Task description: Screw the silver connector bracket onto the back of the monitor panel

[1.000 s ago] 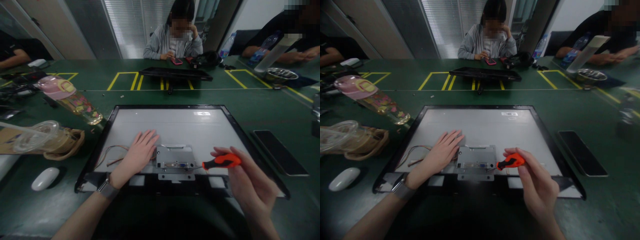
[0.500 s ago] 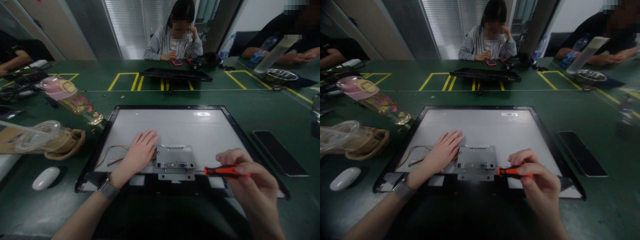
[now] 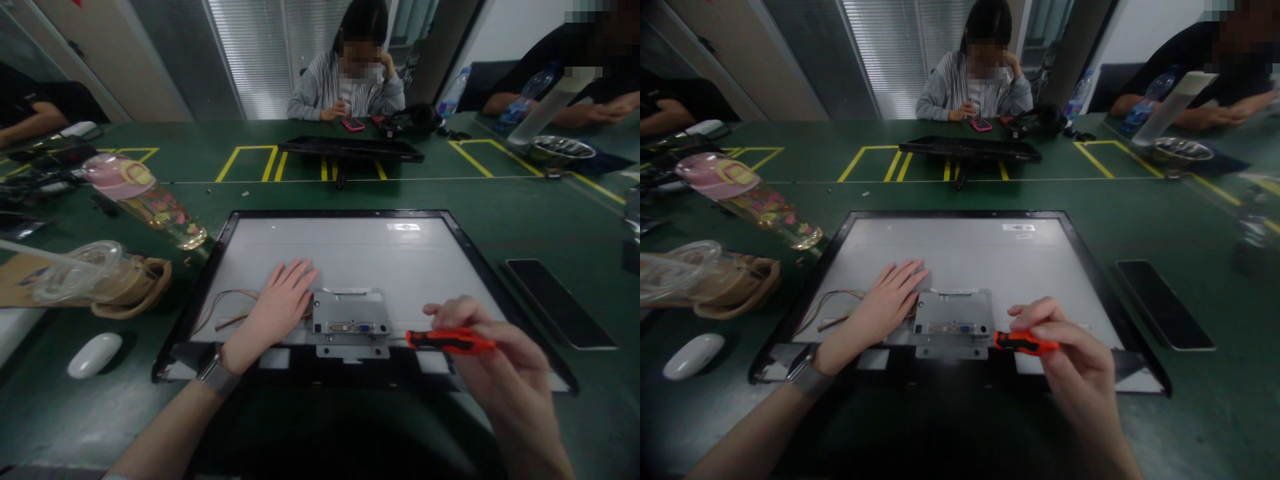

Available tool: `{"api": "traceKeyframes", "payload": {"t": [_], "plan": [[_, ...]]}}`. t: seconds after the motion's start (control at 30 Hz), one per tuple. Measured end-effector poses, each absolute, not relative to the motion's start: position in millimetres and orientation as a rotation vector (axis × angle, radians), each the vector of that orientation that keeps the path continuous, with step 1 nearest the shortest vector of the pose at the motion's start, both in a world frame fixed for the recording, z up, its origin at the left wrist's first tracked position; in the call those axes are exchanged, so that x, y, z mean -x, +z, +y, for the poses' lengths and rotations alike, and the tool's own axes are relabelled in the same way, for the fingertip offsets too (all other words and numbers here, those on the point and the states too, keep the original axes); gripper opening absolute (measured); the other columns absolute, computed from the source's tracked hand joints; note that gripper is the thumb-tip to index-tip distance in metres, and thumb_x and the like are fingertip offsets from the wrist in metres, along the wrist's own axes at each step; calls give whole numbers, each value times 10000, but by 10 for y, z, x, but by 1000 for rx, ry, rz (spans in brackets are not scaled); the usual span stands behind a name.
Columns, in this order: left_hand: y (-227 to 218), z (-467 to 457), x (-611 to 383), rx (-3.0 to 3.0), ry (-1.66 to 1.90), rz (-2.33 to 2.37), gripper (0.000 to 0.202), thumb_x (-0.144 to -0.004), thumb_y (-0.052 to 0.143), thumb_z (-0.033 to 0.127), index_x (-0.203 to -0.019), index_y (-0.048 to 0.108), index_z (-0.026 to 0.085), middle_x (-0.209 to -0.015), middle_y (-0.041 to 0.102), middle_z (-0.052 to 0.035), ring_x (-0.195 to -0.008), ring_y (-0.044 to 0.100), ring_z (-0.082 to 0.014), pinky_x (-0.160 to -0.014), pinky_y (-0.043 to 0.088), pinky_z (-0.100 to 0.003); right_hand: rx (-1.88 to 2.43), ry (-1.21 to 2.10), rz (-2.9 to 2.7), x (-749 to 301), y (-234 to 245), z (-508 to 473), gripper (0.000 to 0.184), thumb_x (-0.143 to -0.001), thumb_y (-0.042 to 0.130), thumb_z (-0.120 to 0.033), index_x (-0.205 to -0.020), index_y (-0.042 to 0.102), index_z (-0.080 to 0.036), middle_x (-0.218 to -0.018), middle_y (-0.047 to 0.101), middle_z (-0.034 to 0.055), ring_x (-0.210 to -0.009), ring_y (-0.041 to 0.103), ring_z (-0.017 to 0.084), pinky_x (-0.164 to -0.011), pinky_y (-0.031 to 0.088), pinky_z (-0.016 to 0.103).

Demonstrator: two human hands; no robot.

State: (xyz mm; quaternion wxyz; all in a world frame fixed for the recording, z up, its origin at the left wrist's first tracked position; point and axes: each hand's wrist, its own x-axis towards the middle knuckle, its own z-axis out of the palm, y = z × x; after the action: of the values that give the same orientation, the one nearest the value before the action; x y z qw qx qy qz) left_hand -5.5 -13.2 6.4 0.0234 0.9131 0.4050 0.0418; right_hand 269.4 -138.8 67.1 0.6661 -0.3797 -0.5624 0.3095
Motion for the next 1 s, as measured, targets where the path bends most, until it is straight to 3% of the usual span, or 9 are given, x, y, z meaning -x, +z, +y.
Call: {"api": "traceKeyframes", "payload": {"t": [0.17, 0.33, 0.4, 0.53, 0.67, 0.83, 1.0], "plan": [[44, -131, 65, -2824, 141, 1244, 450, -1041, 370, 239, -1480, 458, 192, -1602, 409, -99, -1490, 366, -288, -1216, 315, -567, 912, 678, -1179, -2661, 632, -1413, 185, -991, 570, -270, -988, 753, -299, -903, 753, 41, -903, 712, 207, -900, 607, 426], [26, -131, 72, -2827, 174, 1242, 448, -1041, 362, 244, -1476, 460, 197, -1598, 417, -94, -1482, 380, -284, -1219, 313, -557, 814, 693, -1295, -2714, 641, -1385, 84, -892, 732, -358, -833, 778, -319, -854, 690, 14, -887, 651, 175, -919, 604, 384], [25, -132, 73, -2826, 177, 1239, 449, -1041, 363, 242, -1477, 458, 198, -1599, 415, -95, -1484, 375, -281, -1221, 310, -555, 804, 704, -1319, -2731, 652, -1378, 67, -900, 728, -340, -885, 793, -330, -817, 678, 2, -830, 642, 154, -905, 606, 351], [25, -130, 74, -2827, 189, 1233, 450, -1044, 351, 238, -1478, 457, 188, -1597, 414, -105, -1488, 366, -278, -1222, 303, -558, 853, 689, -1281, -2714, 641, -1402, 215, -979, 597, -249, -1081, 770, -325, -897, 748, 18, -868, 691, 176, -918, 603, 385], [28, -128, 74, -2827, 191, 1225, 451, -1048, 330, 245, -1475, 461, 183, -1596, 413, -114, -1490, 360, -280, -1218, 304, -568, 859, 707, -1235, -2695, 618, -1421, 217, -995, 554, -266, -1006, 768, -305, -929, 762, 32, -919, 705, 202, -943, 591, 435], [40, -133, 74, -2817, 193, 1227, 456, -1048, 322, 249, -1480, 457, 187, -1596, 412, -113, -1492, 357, -277, -1218, 307, -564, 831, 733, -1296, -2743, 636, -1406, 83, -884, 738, -316, -816, 780, -338, -851, 688, 6, -874, 648, 182, -927, 597, 426], [41, -133, 75, -2814, 184, 1230, 458, -1048, 322, 253, -1484, 451, 191, -1598, 409, -111, -1502, 339, -276, -1220, 303, -563, 893, 703, -1253, -2723, 653, -1427, 240, -935, 660, -267, -1149, 742, -342, -854, 731, 8, -819, 677, 190, -919, 598, 445]]}}
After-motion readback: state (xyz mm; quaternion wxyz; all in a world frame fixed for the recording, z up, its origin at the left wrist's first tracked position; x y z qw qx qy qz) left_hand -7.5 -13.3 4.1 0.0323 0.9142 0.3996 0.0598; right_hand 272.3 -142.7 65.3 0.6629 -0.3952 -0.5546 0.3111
